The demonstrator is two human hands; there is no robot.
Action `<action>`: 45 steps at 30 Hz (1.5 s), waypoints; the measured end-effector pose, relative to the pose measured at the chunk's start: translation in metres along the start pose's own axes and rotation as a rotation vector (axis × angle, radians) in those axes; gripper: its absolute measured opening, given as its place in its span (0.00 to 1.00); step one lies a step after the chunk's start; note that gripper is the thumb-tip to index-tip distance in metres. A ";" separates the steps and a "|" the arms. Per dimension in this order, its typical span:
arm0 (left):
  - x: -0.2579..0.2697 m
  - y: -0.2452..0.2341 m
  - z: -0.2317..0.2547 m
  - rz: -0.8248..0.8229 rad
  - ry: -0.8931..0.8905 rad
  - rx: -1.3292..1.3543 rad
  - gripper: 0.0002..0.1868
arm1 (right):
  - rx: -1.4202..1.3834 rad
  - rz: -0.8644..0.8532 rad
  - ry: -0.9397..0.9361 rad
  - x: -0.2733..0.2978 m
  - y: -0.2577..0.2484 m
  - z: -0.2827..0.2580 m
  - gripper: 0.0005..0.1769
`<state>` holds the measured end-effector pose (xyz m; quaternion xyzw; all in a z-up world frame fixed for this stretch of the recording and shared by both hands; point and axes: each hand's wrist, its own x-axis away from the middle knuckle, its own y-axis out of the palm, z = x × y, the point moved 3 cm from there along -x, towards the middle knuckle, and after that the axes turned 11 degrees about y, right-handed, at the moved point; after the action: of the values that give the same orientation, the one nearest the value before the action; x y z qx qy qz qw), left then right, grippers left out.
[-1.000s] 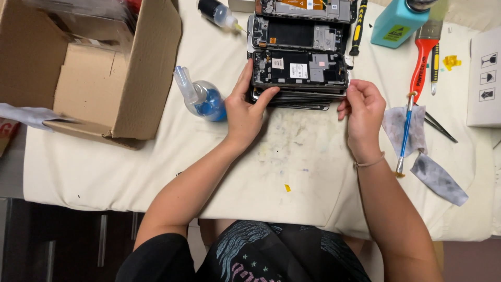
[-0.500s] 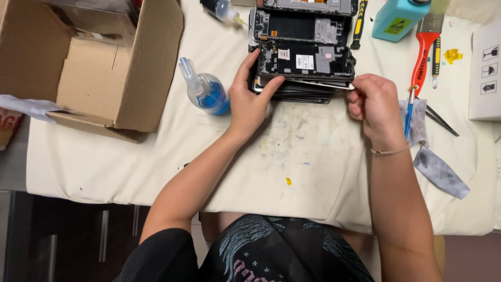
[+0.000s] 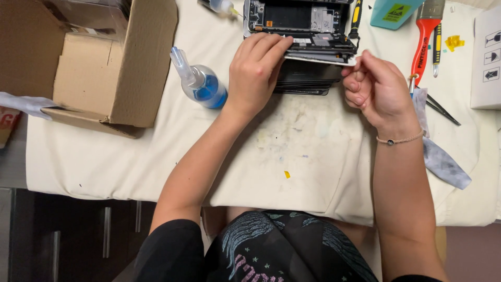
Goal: The person works on a disassembled smartphone, using tweezers to peel back a ribbon cable and a brush to clean the screen surface. They then wipe the screen with a cloth.
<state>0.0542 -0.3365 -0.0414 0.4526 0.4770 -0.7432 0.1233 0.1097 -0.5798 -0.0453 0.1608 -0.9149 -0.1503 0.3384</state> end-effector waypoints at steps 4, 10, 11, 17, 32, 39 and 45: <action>-0.004 -0.005 -0.003 0.030 -0.084 0.116 0.10 | 0.260 0.245 -0.163 -0.011 -0.018 0.005 0.23; -0.010 -0.009 -0.003 0.106 -0.195 0.209 0.10 | 0.522 0.391 -0.140 -0.012 -0.008 0.014 0.10; -0.010 -0.009 -0.005 0.131 -0.224 0.250 0.11 | 0.526 0.396 -0.143 -0.010 -0.004 0.013 0.06; -0.014 -0.018 -0.004 0.221 -0.284 0.248 0.13 | 0.305 0.290 -0.128 -0.013 -0.021 0.014 0.03; 0.003 -0.016 0.010 0.147 -0.078 0.229 0.11 | -0.279 0.702 -0.819 0.000 -0.075 -0.013 0.10; 0.016 -0.004 0.001 -0.041 -0.005 0.205 0.15 | -0.110 0.627 -1.209 0.005 -0.088 -0.022 0.11; 0.013 -0.017 -0.003 -0.203 0.076 0.384 0.18 | -0.137 0.615 -1.091 0.003 -0.085 -0.021 0.09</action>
<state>0.0376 -0.3223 -0.0417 0.4449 0.3744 -0.8115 -0.0587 0.1375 -0.6613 -0.0611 -0.2314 -0.9485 -0.1650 -0.1399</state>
